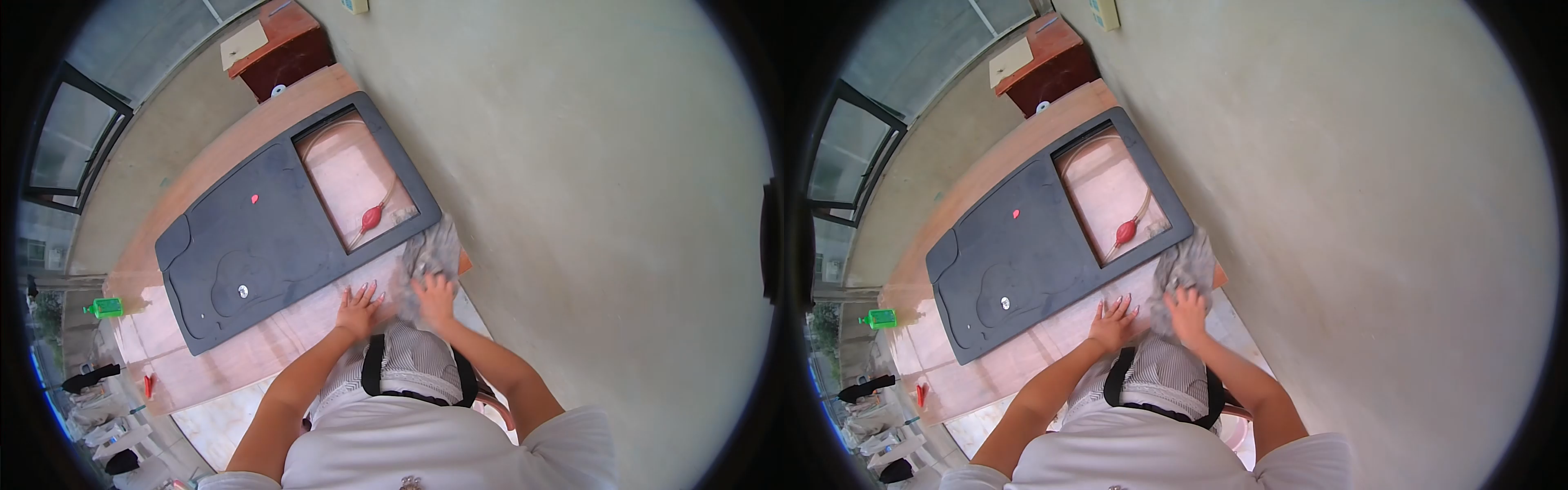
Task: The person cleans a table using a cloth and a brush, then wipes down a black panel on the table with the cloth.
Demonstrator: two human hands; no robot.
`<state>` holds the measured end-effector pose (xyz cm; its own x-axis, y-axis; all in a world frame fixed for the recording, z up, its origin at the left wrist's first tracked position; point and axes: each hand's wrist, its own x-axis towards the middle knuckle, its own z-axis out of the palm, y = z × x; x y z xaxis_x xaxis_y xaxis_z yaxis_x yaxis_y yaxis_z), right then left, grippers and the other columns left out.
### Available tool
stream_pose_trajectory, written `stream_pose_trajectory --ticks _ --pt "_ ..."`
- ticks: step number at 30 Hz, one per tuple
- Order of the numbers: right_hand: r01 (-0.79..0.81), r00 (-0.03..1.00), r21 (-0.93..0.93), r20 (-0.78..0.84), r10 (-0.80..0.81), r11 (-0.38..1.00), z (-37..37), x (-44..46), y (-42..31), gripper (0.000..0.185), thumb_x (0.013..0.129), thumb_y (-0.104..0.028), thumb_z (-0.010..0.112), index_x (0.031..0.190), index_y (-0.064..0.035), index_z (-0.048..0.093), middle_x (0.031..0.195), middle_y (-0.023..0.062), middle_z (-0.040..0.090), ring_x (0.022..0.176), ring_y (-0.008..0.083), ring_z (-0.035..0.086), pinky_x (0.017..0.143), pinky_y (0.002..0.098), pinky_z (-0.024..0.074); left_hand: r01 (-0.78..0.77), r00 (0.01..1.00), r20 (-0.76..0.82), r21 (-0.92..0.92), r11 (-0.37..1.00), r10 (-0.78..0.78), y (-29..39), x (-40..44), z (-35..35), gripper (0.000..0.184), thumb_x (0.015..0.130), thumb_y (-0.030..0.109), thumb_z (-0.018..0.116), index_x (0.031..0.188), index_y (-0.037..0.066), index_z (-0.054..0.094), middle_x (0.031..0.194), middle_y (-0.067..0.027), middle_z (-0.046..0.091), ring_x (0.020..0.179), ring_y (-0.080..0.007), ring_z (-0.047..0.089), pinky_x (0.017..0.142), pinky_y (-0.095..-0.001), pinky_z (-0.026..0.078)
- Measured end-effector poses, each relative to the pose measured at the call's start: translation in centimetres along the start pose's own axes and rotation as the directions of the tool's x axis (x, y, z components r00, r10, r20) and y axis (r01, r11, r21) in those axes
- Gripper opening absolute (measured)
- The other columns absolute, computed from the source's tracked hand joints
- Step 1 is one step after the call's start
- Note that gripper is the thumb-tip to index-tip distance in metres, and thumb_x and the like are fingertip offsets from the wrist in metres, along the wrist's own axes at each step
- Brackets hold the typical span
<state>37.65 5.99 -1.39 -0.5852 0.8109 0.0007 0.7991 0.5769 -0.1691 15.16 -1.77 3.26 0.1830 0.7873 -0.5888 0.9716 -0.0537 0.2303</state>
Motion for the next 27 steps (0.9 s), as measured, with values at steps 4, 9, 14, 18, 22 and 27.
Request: stream_pose_trajectory --ticks 4,9,14,18,22,27 --pt "0.109 0.993 -0.034 0.047 -0.108 0.993 0.1 0.6 -0.3 0.053 0.073 -0.023 0.069 0.125 -0.0239 0.059 0.116 0.0112 0.056 0.107 0.0322 0.049 0.090 0.0512 0.0368 -0.052 0.991 -0.125 -0.078 0.996 0.042 -0.8 0.1 1.3 0.060 0.088 0.029 0.059 0.145 0.023 0.041 0.160 -0.0042 0.019 0.148 -0.0236 0.019 0.118 -0.0552 0.012" --pt "-0.189 0.981 -0.007 0.038 0.189 0.982 -3.7 5.1 1.4 0.071 0.067 -0.029 0.079 0.132 -0.0205 0.053 0.126 0.0120 0.050 0.126 0.0363 0.042 0.110 0.0653 0.0211 -0.049 0.934 -0.350 -0.317 0.947 -0.069 -2.5 -3.2 0.4 0.052 0.080 0.011 0.058 0.132 0.015 0.055 0.152 -0.0090 0.036 0.142 -0.0285 0.031 0.115 -0.0535 0.024" --pt "-0.367 0.888 0.305 -0.167 0.429 0.879 -0.3 6.0 0.1 0.094 0.064 -0.029 0.084 0.144 -0.0161 0.038 0.138 0.0194 0.037 0.131 0.0399 0.037 0.110 0.0580 0.0277 0.088 0.922 -0.317 -0.389 0.917 -0.222 -8.3 -10.0 3.7 0.058 0.078 0.009 0.059 0.136 0.016 0.052 0.153 -0.0084 0.034 0.143 -0.0296 0.029 0.116 -0.0519 0.024" --pt "-0.449 0.870 0.246 -0.097 0.483 0.859 0.3 6.4 -2.6 0.085 0.066 -0.027 0.081 0.141 -0.0109 0.044 0.143 0.0237 0.040 0.133 0.0408 0.038 0.111 0.0459 0.0328 0.210 0.888 -0.295 -0.424 0.881 -0.353 -13.0 -15.7 8.3 0.068 0.079 0.012 0.060 0.144 0.016 0.042 0.158 -0.0104 0.025 0.146 -0.0315 0.023 0.117 -0.0513 0.020" --pt "-0.502 0.847 0.239 -0.061 0.528 0.831 1.1 6.1 -7.9 0.070 0.071 -0.025 0.076 0.134 -0.0057 0.053 0.143 0.0257 0.045 0.133 0.0394 0.041 0.111 0.0438 0.0338 0.335 0.865 -0.273 -0.315 0.888 -0.422 -17.7 -20.0 13.0 0.089 0.083 0.035 0.065 0.155 0.016 0.016 0.162 -0.0126 0.005 0.149 -0.0352 0.007 0.116 -0.0580 0.014" --pt "-0.295 0.950 0.289 -0.017 0.313 0.911 3.9 4.5 -24.1 0.070 0.071 -0.022 0.072 0.134 -0.0023 0.052 0.142 0.0236 0.046 0.136 0.0374 0.039 0.115 0.0424 0.0296 0.296 0.952 -0.029 -0.150 0.943 -0.304 -20.7 -22.6 14.6 0.113 0.075 0.059 0.070 0.156 0.017 0.003 0.162 -0.0164 -0.006 0.149 -0.0373 -0.003 0.111 -0.0677 0.005"
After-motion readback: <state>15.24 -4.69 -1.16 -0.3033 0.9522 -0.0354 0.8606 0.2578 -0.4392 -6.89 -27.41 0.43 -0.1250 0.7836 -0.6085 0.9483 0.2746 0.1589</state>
